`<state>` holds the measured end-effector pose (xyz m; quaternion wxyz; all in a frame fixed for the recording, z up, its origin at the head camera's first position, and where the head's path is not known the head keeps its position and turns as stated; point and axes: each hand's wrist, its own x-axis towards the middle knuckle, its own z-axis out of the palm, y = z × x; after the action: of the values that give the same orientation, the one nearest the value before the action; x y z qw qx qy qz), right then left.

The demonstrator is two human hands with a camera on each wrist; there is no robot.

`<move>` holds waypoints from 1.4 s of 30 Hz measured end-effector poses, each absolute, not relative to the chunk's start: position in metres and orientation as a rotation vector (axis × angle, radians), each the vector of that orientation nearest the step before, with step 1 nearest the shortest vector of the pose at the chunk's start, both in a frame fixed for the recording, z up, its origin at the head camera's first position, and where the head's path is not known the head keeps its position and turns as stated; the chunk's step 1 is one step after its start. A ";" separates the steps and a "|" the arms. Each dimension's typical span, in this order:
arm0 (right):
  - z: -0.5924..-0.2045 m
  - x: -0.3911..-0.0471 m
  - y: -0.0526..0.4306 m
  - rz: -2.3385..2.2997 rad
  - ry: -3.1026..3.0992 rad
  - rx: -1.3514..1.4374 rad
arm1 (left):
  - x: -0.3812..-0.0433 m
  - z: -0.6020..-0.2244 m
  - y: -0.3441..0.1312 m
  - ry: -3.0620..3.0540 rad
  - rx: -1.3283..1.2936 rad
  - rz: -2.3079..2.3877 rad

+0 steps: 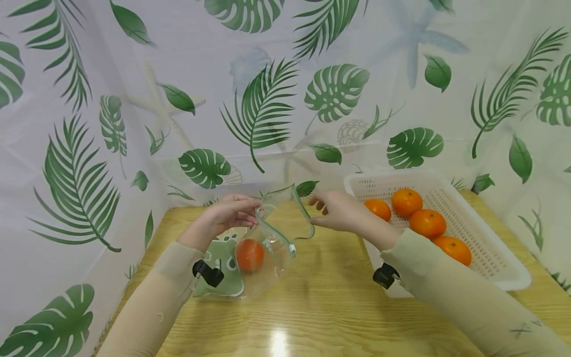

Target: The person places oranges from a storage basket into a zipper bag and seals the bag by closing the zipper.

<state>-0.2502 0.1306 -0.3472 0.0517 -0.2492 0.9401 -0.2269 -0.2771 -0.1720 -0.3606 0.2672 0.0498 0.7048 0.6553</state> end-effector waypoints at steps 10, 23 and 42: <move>-0.347 -0.250 0.150 -0.658 2.862 -0.688 | -0.278 -0.364 -0.170 1.874 0.153 1.774; -0.351 -0.252 0.178 -0.613 2.887 -0.650 | -0.279 -0.368 -0.166 1.828 0.154 1.783; -0.358 -0.259 0.203 -0.504 2.911 -0.565 | -0.279 -0.371 -0.166 1.824 0.141 1.773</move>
<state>-0.2593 0.2028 -0.3577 0.0669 -0.1873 0.9656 -0.1673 -0.2788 -0.1661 -0.3710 0.2928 0.0529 0.6845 0.6655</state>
